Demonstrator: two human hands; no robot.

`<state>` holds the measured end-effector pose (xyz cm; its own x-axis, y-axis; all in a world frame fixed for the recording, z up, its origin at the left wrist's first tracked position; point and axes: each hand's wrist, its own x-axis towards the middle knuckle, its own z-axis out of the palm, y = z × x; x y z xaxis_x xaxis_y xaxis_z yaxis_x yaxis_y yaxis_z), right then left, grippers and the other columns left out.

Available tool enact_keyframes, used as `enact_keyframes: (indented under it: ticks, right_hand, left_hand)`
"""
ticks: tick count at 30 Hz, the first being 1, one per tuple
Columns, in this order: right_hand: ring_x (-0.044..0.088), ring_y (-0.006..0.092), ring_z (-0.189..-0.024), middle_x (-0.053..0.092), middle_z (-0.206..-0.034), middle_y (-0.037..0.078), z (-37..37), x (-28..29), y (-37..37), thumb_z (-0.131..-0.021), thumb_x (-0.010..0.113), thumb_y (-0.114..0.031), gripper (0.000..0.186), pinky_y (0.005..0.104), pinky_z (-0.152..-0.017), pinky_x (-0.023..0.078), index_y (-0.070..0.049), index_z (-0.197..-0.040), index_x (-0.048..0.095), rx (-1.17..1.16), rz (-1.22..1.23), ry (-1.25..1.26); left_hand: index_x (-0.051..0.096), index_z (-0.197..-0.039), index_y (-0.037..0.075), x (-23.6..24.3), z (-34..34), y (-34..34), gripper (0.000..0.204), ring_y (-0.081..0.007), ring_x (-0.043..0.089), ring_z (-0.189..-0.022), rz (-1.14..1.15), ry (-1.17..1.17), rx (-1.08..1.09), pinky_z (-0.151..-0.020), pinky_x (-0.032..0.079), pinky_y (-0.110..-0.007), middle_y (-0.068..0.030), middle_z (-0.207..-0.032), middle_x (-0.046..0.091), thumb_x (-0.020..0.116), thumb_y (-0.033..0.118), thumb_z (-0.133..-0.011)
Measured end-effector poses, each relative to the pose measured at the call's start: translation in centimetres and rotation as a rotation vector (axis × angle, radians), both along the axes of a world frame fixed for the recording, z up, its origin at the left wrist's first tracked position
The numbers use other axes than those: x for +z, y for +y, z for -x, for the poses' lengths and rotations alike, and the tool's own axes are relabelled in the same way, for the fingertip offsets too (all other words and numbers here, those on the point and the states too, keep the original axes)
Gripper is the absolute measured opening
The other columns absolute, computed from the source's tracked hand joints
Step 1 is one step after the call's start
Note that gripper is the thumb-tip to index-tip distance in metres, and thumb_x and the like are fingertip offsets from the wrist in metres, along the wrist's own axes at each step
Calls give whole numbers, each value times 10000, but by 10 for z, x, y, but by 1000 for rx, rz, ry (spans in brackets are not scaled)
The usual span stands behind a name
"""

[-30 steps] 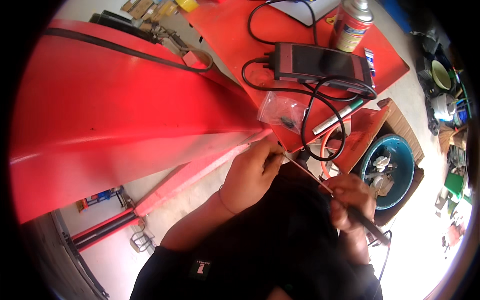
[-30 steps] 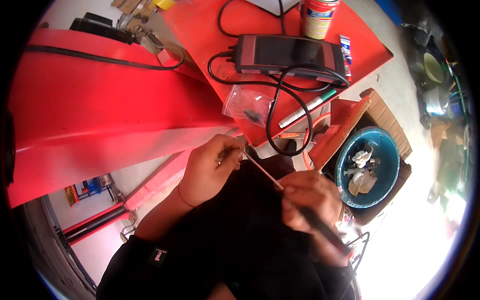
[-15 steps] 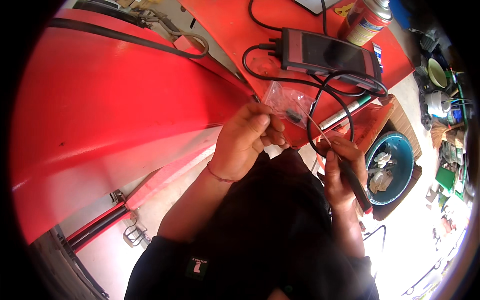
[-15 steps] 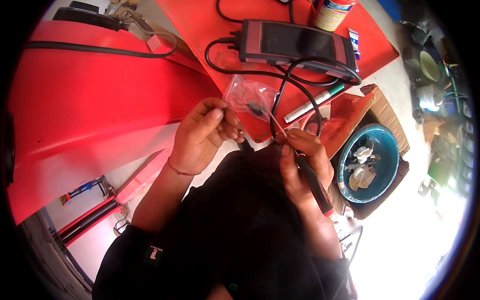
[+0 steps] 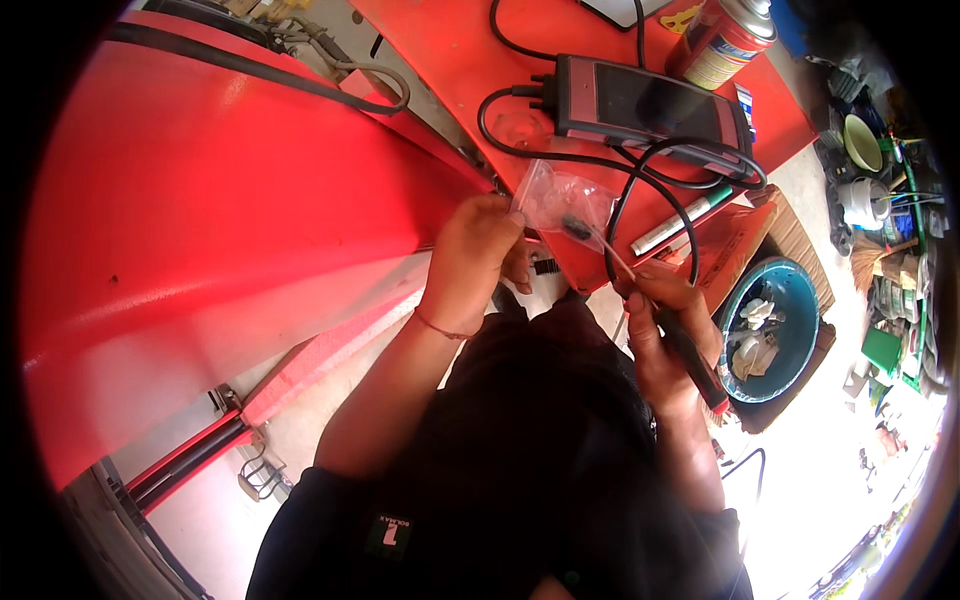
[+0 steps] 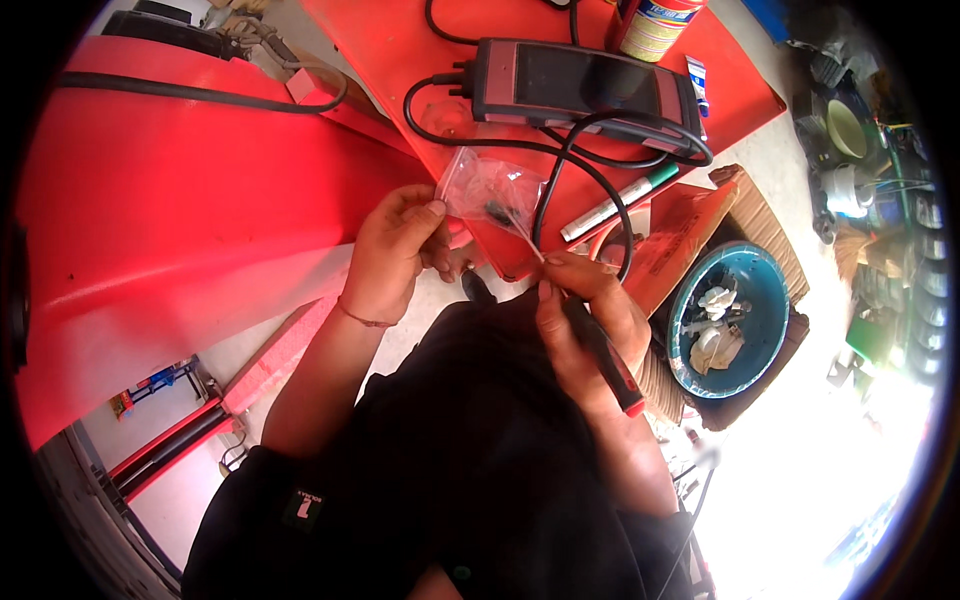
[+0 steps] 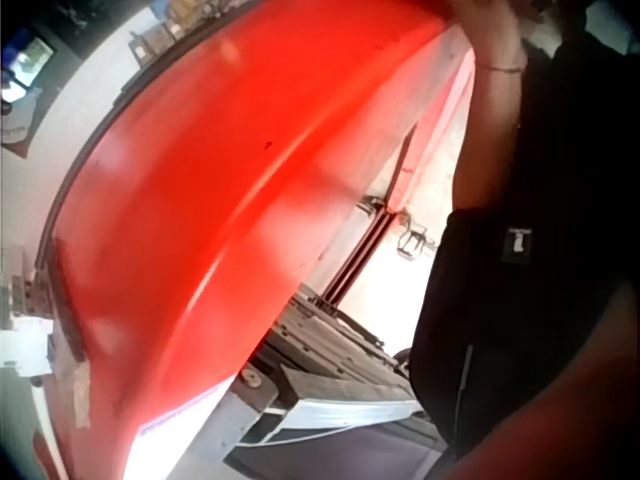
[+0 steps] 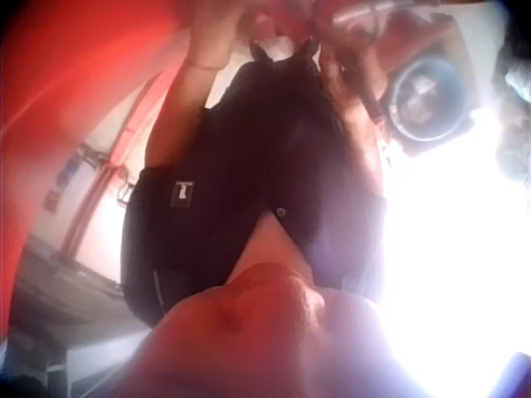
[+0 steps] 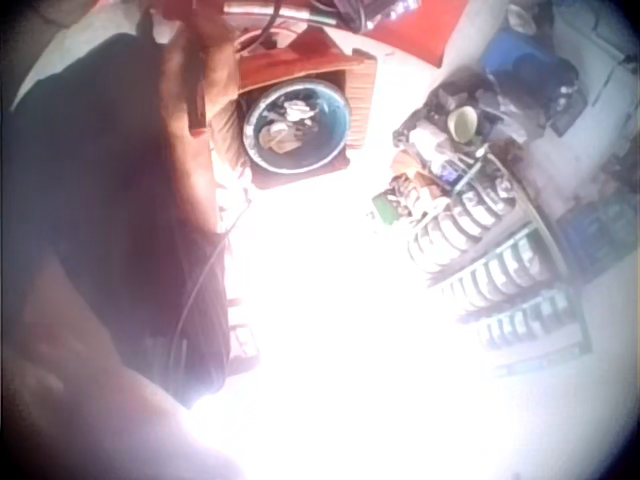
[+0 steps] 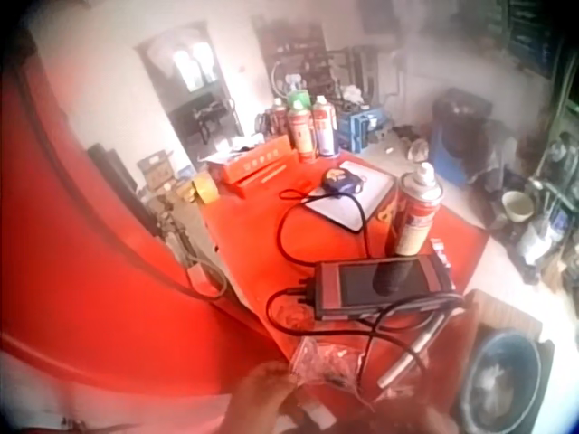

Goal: The person opens a plastic bag containing small parts at a workbench, then walks to a vehicle raised on a lift. They use a screwdriver to manipulate a component underneath the vehicle, appearing to install or adjust a part.

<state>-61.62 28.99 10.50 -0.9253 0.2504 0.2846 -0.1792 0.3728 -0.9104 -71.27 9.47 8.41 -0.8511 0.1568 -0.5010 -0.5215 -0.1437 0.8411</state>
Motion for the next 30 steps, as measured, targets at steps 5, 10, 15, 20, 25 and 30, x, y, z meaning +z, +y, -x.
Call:
enact_keyframes:
  ticks: [5,10,15,20,25,30]
  right_hand:
    - [711,230,-876,703,-994,173,2,2,-2,-885,669,24,144,290,-768,552,33,-1020,618,-35,18,-25]
    - [711,204,-861,710,-990,161,-4,0,0,-895,664,18,135,284,-777,550,20,-1023,622,-56,150,-102]
    - [706,185,-834,716,-945,152,-2,3,-4,-904,653,18,139,275,-763,550,21,-1035,609,-13,105,-64]
    - [707,190,-828,715,-925,152,0,3,-2,-912,644,21,136,285,-754,554,33,-1038,596,-56,131,-97]
    - [712,186,-821,714,-904,147,1,-3,0,-926,649,-10,129,281,-726,558,35,-1034,594,-52,119,-99]
    - [706,164,-796,717,-851,124,1,4,-5,-925,676,-51,135,260,-697,546,21,-1012,602,-196,264,-161]
  left_hand:
    - [526,-981,-14,-3,2,1,184,-169,567,-487,-76,-123,-30,-429,495,-314,-109,-734,598,592,153,-939]
    - [526,-966,-13,-5,0,0,173,-173,563,-481,-95,-115,-43,-425,492,-321,-99,-727,588,579,147,-932]
    - [525,-962,-13,-6,0,0,167,-170,560,-478,-95,-114,-37,-421,490,-318,-104,-739,592,572,144,-933]
    - [517,-969,-6,-5,-2,-1,167,-162,560,-480,-107,-104,-63,-443,495,-309,-99,-734,597,570,150,-946]
    - [508,-958,16,-4,-1,-2,153,-152,563,-491,-122,-106,-73,-471,500,-301,-62,-675,574,565,158,-966]
    - [513,-971,10,-1,-4,-1,152,-154,559,-498,-120,-111,-58,-468,500,-305,-64,-688,576,569,150,-961]
